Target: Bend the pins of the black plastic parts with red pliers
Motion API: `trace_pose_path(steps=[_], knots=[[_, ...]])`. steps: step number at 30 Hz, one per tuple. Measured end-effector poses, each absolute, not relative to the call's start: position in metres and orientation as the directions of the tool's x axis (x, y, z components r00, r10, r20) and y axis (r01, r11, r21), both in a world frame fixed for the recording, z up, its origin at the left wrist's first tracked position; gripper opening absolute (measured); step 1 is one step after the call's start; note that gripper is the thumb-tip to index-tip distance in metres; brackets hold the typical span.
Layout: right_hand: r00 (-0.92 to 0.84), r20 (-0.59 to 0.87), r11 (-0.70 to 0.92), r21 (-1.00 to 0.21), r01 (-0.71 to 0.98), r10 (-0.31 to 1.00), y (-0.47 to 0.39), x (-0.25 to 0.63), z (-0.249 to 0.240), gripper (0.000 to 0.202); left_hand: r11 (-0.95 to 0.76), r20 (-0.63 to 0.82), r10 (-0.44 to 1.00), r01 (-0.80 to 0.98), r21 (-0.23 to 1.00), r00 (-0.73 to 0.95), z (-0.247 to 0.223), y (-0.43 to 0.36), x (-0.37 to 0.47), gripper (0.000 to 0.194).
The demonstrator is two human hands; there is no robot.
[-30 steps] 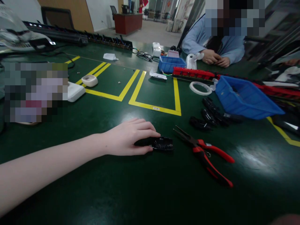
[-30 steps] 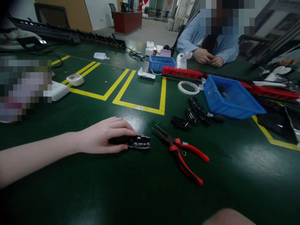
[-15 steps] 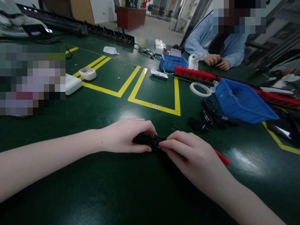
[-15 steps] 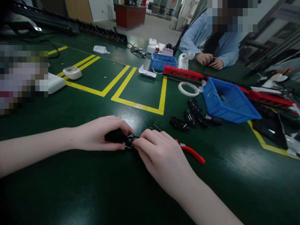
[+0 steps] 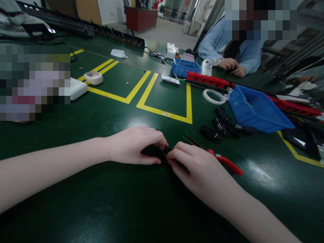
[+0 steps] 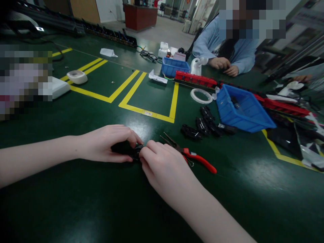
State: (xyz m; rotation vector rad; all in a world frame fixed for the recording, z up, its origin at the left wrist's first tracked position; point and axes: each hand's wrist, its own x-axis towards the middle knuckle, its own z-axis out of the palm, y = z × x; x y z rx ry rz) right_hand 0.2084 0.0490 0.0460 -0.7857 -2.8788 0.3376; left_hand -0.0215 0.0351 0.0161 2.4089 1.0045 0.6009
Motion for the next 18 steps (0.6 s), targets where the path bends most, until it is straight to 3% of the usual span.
trace_pose_path(steps=[18], knots=[[-0.852,0.079,0.847,-0.195,0.495,0.517,0.0466,0.2076,0.05,0.015,-0.654,0.239,0.715,0.508,0.56,0.657,0.0166,0.036,-0.0215,0.023]])
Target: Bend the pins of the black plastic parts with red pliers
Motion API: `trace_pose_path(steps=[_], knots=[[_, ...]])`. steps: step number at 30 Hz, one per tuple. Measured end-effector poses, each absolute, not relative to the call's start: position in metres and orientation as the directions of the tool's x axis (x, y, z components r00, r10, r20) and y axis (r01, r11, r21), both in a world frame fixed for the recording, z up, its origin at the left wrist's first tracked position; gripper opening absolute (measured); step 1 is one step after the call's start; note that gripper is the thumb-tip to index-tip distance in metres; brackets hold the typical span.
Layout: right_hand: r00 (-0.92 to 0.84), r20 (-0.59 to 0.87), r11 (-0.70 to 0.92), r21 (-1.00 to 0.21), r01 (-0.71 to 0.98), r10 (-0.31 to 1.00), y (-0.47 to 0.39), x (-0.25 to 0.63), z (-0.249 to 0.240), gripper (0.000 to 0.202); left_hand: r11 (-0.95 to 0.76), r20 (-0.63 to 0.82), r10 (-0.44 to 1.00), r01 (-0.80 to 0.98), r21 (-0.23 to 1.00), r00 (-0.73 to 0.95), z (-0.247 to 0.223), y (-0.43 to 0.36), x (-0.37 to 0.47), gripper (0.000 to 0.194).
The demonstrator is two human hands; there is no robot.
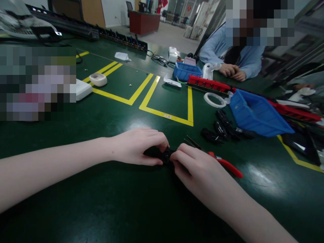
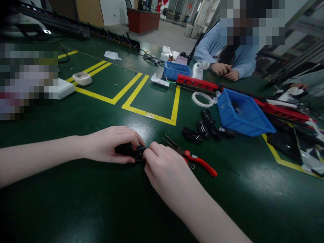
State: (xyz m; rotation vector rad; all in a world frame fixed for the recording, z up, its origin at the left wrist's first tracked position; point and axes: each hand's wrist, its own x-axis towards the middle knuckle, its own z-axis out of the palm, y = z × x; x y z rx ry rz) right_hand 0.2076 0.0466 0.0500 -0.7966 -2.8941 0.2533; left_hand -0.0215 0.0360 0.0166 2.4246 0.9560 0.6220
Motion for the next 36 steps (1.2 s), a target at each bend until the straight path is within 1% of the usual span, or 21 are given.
trace_pose_path(steps=[6,12,14,16,19,22,25,27,30,33,36], knots=[[-0.84,0.065,0.834,-0.186,0.52,0.539,0.044,0.205,0.049,0.014,-0.671,0.244,0.703,0.509,0.538,0.668,0.016,0.036,-0.021,0.022],[-0.83,0.085,0.827,-0.185,0.53,0.551,0.044,0.204,0.048,0.014,-0.685,0.259,0.695,0.507,0.523,0.671,0.015,0.036,-0.021,0.022],[-0.828,0.105,0.831,-0.164,0.532,0.551,0.042,0.202,0.046,0.016,-0.691,0.262,0.689,0.505,0.516,0.675,0.015,0.036,-0.021,0.021],[-0.832,0.132,0.842,-0.104,0.529,0.539,0.038,0.201,0.045,0.018,-0.695,0.262,0.687,0.506,0.511,0.678,0.014,0.036,-0.021,0.02],[-0.853,0.18,0.863,0.041,0.504,0.49,0.032,0.198,0.042,0.018,-0.699,0.266,0.685,0.508,0.503,0.679,0.014,0.036,-0.021,0.021],[-0.871,0.189,0.857,0.175,0.484,0.453,0.027,0.196,0.039,0.019,-0.706,0.266,0.68,0.512,0.49,0.683,0.015,0.036,-0.02,0.021],[-0.88,0.171,0.85,0.233,0.472,0.442,0.025,0.196,0.038,0.02,-0.704,0.264,0.684,0.519,0.485,0.68,0.015,0.035,-0.02,0.02],[-0.879,0.178,0.852,0.226,0.473,0.441,0.026,0.197,0.037,0.018,-0.705,0.266,0.683,0.519,0.483,0.68,0.016,0.035,-0.02,0.02],[-0.88,0.182,0.865,0.18,0.468,0.439,0.027,0.199,0.037,0.017,-0.708,0.266,0.679,0.514,0.483,0.684,0.016,0.035,-0.02,0.02],[-0.888,0.167,0.882,0.14,0.451,0.427,0.027,0.2,0.037,0.019,-0.711,0.268,0.676,0.513,0.482,0.686,0.016,0.035,-0.02,0.019],[-0.879,0.185,0.881,0.102,0.462,0.439,0.027,0.201,0.038,0.022,-0.716,0.275,0.673,0.51,0.477,0.687,0.016,0.035,-0.019,0.019]])
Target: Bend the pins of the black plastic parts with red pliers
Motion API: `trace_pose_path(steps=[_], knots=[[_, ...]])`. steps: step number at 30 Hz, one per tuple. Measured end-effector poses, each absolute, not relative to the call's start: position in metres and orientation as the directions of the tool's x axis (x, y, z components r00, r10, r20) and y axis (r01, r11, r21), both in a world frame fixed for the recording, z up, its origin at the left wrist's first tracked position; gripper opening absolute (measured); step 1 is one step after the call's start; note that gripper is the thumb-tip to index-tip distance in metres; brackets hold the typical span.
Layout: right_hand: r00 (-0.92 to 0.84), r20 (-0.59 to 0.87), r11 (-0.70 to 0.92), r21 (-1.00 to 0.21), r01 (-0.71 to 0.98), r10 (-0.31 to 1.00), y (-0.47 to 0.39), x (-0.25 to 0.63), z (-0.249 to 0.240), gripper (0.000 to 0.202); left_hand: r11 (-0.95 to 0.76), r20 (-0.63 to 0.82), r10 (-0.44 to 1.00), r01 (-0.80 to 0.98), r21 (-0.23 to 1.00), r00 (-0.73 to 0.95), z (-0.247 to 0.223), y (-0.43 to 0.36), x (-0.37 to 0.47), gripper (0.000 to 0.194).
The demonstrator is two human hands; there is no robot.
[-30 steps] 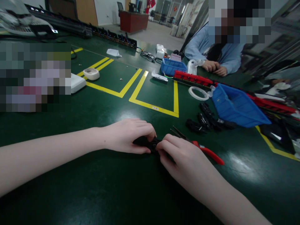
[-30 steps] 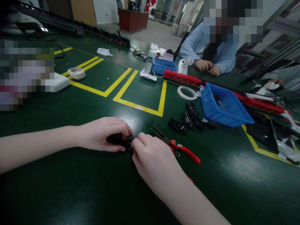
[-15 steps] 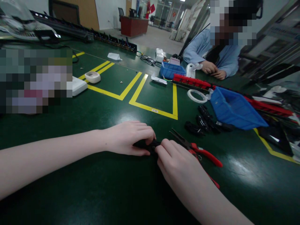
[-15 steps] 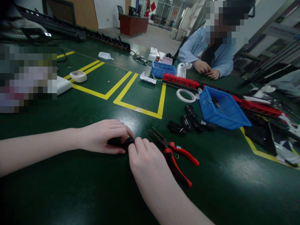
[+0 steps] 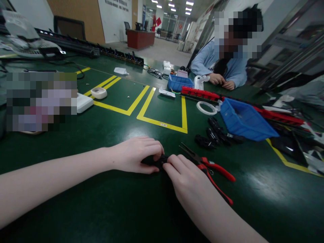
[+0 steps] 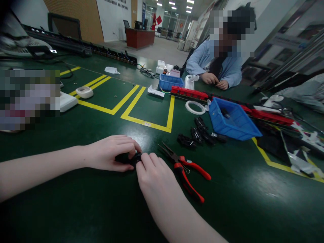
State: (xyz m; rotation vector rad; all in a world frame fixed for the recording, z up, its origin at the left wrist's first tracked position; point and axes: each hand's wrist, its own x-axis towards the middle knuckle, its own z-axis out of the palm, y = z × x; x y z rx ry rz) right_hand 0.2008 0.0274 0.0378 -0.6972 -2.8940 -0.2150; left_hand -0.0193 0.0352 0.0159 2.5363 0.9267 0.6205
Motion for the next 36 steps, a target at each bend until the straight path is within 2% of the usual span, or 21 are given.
trace_pose_path(steps=[4,13,17,23,30,32,36], knots=[[-0.846,0.223,0.868,0.002,0.497,0.484,0.0292,0.201,0.0376,0.022,-0.714,0.274,0.676,0.516,0.473,0.685,0.0156,0.0354,-0.0193,0.019],[-0.721,0.326,0.782,-0.39,0.486,0.612,0.0322,0.2017,0.03,0.02,-0.72,0.268,0.669,0.515,0.465,0.693,0.0154,0.036,-0.0201,0.019],[-0.703,0.335,0.763,-0.445,0.469,0.627,0.0343,0.2029,0.0304,0.02,-0.718,0.266,0.67,0.515,0.467,0.693,0.0155,0.0363,-0.0202,0.02],[-0.732,0.303,0.777,-0.406,0.48,0.61,0.0338,0.2051,0.0302,0.02,-0.713,0.258,0.674,0.517,0.474,0.692,0.0168,0.0355,-0.0198,0.019],[-0.726,0.264,0.752,-0.427,0.502,0.635,0.0328,0.2059,0.0322,0.024,-0.699,0.231,0.684,0.531,0.48,0.692,0.0186,0.0346,-0.0196,0.018],[-0.754,0.287,0.8,-0.332,0.5,0.59,0.031,0.2034,0.0344,0.024,-0.696,0.233,0.687,0.533,0.48,0.688,0.0191,0.034,-0.0195,0.017],[-0.852,0.291,0.894,-0.029,0.448,0.436,0.0252,0.198,0.0394,0.023,-0.692,0.249,0.695,0.535,0.485,0.674,0.02,0.0323,-0.0189,0.013]])
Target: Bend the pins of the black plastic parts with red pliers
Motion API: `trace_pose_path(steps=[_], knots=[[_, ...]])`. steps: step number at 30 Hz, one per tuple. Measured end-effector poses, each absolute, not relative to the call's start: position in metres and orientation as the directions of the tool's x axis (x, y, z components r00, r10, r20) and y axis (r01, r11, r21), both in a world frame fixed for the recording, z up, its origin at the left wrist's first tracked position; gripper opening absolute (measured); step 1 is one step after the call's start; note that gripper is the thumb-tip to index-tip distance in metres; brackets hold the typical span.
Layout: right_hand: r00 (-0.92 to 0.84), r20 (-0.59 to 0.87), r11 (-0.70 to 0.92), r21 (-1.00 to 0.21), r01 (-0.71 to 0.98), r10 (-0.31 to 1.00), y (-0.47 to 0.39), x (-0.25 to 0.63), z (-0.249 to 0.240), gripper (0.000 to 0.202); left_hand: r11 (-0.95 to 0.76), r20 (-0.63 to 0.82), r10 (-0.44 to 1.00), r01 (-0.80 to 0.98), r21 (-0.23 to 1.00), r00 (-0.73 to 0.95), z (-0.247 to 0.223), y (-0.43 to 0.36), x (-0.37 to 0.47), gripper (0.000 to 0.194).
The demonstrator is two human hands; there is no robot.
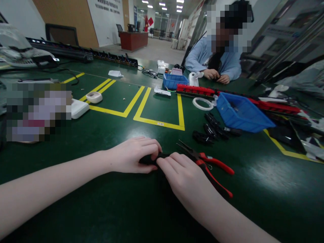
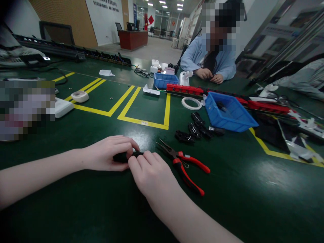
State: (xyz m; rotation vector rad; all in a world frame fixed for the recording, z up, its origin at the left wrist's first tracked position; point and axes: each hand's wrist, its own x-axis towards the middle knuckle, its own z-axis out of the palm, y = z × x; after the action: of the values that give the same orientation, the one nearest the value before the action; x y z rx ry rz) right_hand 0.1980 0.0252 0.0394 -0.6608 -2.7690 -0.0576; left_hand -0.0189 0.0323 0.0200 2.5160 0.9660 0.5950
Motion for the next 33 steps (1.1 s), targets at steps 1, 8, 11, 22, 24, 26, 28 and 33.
trace_pose_path(steps=[1,8,11,22,24,26,28,33], knots=[[-0.864,0.291,0.901,0.011,0.433,0.411,0.024,0.198,0.04,0.024,-0.691,0.251,0.696,0.534,0.487,0.673,0.02,0.032,-0.019,0.012],[-0.766,0.322,0.822,-0.345,0.452,0.556,0.038,0.209,0.033,0.015,-0.683,0.231,0.703,0.548,0.483,0.673,0.019,0.033,-0.019,0.015],[-0.746,0.343,0.804,-0.418,0.423,0.571,0.042,0.213,0.026,0.013,-0.663,0.21,0.719,0.564,0.493,0.662,0.02,0.033,-0.019,0.019],[-0.809,0.427,0.912,-0.113,0.395,0.404,0.039,0.218,0.027,0.023,-0.724,0.23,0.67,0.553,0.411,0.706,0.02,0.034,-0.019,0.022],[-0.797,0.439,0.905,-0.113,0.41,0.416,0.038,0.219,0.029,0.022,-0.72,0.232,0.675,0.557,0.414,0.7,0.021,0.034,-0.019,0.021],[-0.785,0.446,0.897,-0.11,0.429,0.43,0.038,0.22,0.032,0.021,-0.711,0.231,0.685,0.565,0.42,0.691,0.021,0.034,-0.018,0.022],[-0.78,0.446,0.89,-0.095,0.446,0.439,0.039,0.223,0.035,0.023,-0.709,0.229,0.686,0.563,0.424,0.691,0.021,0.035,-0.019,0.022],[-0.747,0.4,0.823,-0.035,0.567,0.531,0.038,0.255,0.038,0.029,-0.709,0.248,0.682,0.539,0.456,0.688,0.019,0.036,-0.02,0.022]])
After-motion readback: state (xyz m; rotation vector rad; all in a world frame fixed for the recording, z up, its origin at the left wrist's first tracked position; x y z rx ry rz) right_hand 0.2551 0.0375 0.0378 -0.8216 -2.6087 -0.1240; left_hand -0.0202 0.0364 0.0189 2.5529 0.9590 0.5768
